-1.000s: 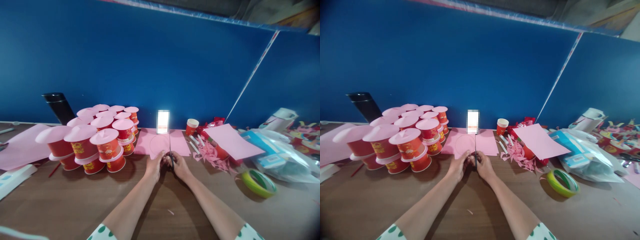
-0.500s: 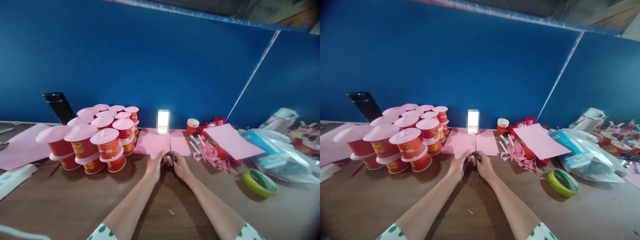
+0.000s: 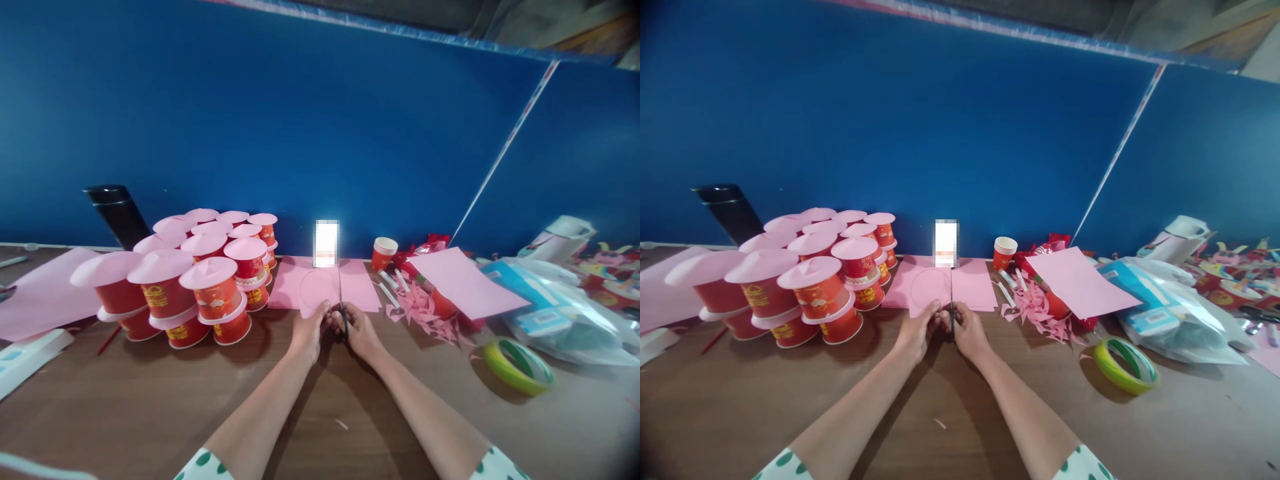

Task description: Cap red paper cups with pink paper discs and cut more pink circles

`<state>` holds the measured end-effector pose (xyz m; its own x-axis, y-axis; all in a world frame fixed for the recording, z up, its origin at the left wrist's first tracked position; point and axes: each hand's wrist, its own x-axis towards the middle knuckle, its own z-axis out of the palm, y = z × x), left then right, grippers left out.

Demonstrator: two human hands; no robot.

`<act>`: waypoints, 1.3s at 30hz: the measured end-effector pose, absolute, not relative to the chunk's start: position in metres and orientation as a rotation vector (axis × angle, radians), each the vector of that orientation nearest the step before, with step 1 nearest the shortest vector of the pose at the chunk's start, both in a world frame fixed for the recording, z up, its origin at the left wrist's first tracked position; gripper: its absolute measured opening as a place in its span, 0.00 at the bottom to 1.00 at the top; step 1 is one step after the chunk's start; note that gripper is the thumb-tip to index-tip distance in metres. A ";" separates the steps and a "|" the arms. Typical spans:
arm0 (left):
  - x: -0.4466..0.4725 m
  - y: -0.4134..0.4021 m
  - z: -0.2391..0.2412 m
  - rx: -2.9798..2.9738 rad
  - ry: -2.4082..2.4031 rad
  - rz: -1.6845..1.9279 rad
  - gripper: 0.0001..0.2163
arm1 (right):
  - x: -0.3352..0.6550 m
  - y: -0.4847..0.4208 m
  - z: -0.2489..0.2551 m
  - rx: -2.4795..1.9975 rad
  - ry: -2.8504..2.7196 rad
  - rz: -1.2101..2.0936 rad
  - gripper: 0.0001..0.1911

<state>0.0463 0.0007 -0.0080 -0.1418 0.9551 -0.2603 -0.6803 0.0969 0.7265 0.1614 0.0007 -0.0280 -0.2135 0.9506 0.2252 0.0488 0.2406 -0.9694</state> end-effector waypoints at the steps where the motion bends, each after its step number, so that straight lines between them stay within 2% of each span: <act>1: 0.046 0.001 -0.008 0.407 0.887 1.486 0.12 | 0.161 0.000 -0.028 -0.978 -1.519 1.137 0.12; 39: 0.043 0.004 -0.010 0.440 0.860 1.496 0.12 | 0.162 -0.003 -0.020 -1.037 -1.533 1.121 0.12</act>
